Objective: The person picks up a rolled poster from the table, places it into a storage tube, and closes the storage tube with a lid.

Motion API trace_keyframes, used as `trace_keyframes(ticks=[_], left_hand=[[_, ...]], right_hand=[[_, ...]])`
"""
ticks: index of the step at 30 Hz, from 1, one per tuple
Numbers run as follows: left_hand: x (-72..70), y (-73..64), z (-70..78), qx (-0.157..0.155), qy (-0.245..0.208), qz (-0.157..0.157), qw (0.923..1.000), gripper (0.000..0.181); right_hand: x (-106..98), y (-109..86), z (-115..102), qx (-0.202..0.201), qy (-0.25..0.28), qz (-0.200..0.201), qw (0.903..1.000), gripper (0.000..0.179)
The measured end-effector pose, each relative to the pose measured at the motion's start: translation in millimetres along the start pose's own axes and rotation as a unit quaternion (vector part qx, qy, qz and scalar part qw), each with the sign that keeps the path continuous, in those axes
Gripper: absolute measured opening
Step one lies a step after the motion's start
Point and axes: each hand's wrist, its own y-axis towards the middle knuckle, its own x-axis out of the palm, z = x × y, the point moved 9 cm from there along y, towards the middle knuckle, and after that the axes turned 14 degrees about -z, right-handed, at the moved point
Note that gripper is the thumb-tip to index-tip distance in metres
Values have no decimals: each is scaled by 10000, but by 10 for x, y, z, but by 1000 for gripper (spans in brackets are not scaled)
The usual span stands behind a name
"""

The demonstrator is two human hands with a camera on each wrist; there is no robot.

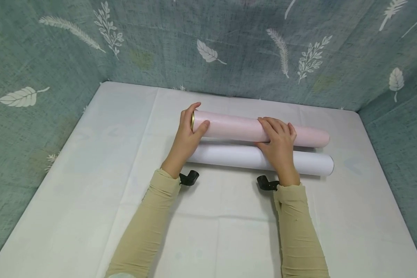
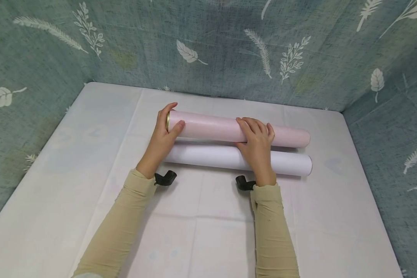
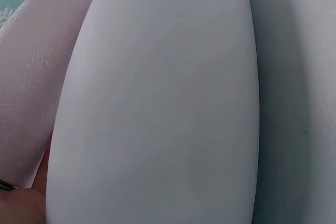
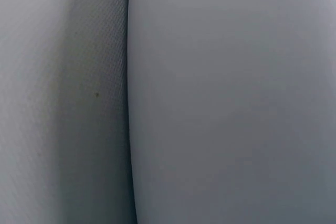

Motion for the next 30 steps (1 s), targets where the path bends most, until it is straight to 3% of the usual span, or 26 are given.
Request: trace_keyframes(ticks=[13, 21, 25, 30], left_hand=[[14, -10, 35, 182, -210, 33, 9996, 51], [-11, -40, -17, -339, -167, -466, 9982, 70], [-36, -82, 27, -496, -489, -712, 9950, 77], [-49, -87, 57, -540, -838, -783, 9919, 75]], right_hand=[[-5, 16, 0, -29, -52, 42, 10000, 72], [38, 21, 23, 153, 51, -130, 9998, 75], [42, 26, 21, 204, 64, -188, 9996, 78], [48, 22, 39, 328, 16, -280, 9991, 85]])
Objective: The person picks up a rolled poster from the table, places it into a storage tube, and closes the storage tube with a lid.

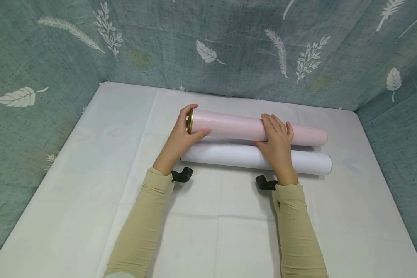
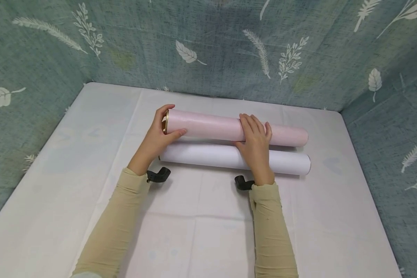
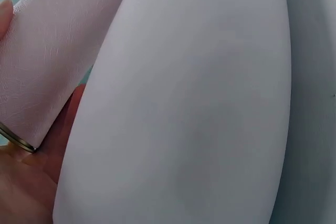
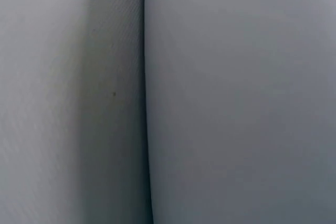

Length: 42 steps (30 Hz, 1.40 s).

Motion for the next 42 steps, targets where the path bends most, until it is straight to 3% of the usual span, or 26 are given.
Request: trace_keyframes(ticks=[7, 13, 17, 20, 29, 35, 42], left_hand=[[-42, 4, -7, -17, -163, 108, 9998, 76], [-190, -54, -61, -100, -362, 472, 9982, 77], [-270, -55, -134, -52, -763, 707, 9946, 76], [-304, -26, -217, 71, -1138, 847, 9899, 68], [-335, -71, -262, 397, -1918, 952, 9760, 40], [-418, -103, -407, 285, -2360, 1200, 9639, 32], [-450, -109, -507, 3, -2268, 1371, 9642, 31]], right_hand=[[17, -6, 41, 226, -24, -55, 9997, 81], [0, -15, 61, 384, 110, 10, 9992, 66], [-3, -17, 78, 456, 161, 33, 9988, 57], [0, -13, 88, 521, 175, 2, 9985, 54], [10, -18, 130, 753, 263, -26, 9968, 45], [53, -11, 117, 795, 138, -247, 9964, 44], [74, -8, 88, 721, -8, -413, 9965, 42]])
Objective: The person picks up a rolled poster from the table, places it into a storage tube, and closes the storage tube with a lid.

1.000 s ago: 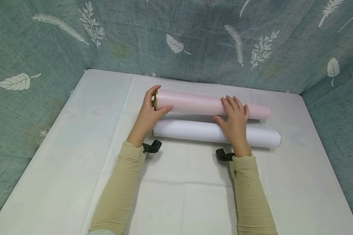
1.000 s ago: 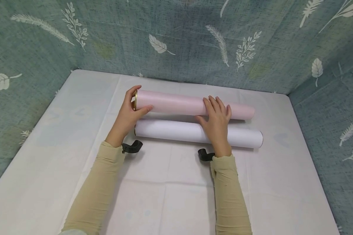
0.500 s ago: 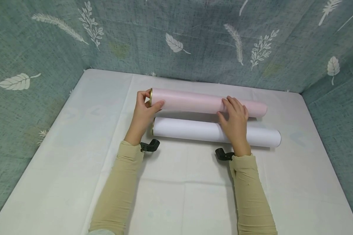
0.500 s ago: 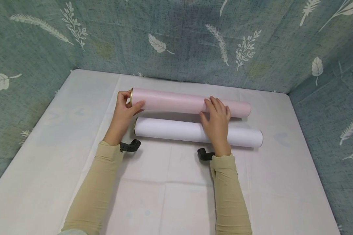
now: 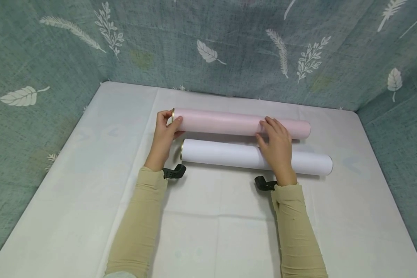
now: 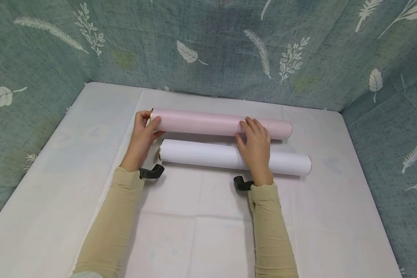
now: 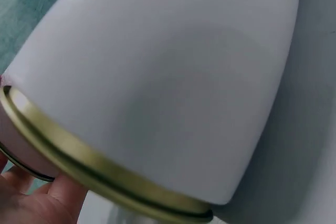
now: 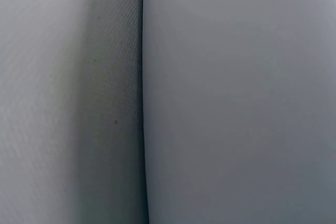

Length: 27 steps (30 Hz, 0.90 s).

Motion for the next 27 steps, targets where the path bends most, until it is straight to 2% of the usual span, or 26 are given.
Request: trace_keyframes(ticks=[4, 10, 18, 21, 27], left_hand=[[-7, 11, -62, -123, -62, 62, 9999, 28], [0, 31, -116, -210, 127, 85, 9997, 19], [5, 45, -134, -174, 132, 107, 9997, 15], [-9, 58, -160, -194, 174, 149, 9996, 17], [-96, 107, -322, -394, 326, 315, 9982, 27]], right_hand=[[9, -9, 0, 12, -57, -101, 9999, 42], [22, -14, 7, 55, -111, -209, 9997, 41], [66, -3, 24, 161, -129, -461, 9987, 42], [81, 3, 26, 220, -164, -566, 9980, 44], [95, 10, 22, 292, -219, -664, 9971, 45]])
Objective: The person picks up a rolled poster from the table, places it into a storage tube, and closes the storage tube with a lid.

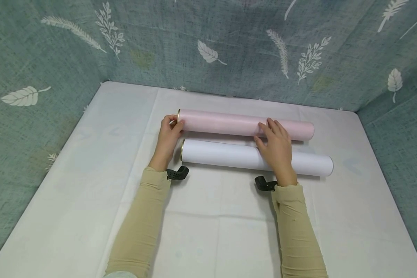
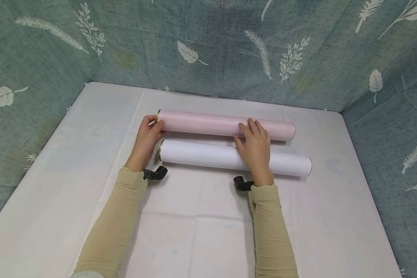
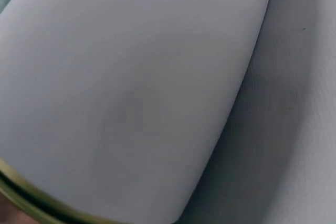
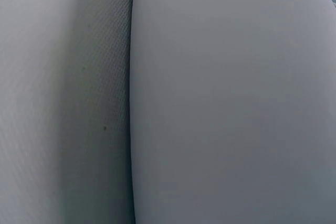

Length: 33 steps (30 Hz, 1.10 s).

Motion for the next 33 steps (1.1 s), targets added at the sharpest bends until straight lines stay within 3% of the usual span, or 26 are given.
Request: trace_keyframes(ticks=[12, 23, 30, 33], left_hand=[[5, 24, -78, -54, 147, -123, 9998, 46], [-78, -21, -93, -209, 343, -44, 9992, 44], [-58, -29, -80, -304, 555, -125, 9979, 48], [-66, -25, -46, -455, 904, -131, 9948, 52]], right_hand=[[51, -2, -21, 86, -113, -245, 9996, 47], [102, 18, -89, 115, -192, -578, 9981, 50], [34, -7, -41, 140, 147, -150, 9997, 48], [3, 0, -44, 8, 313, -57, 9995, 47]])
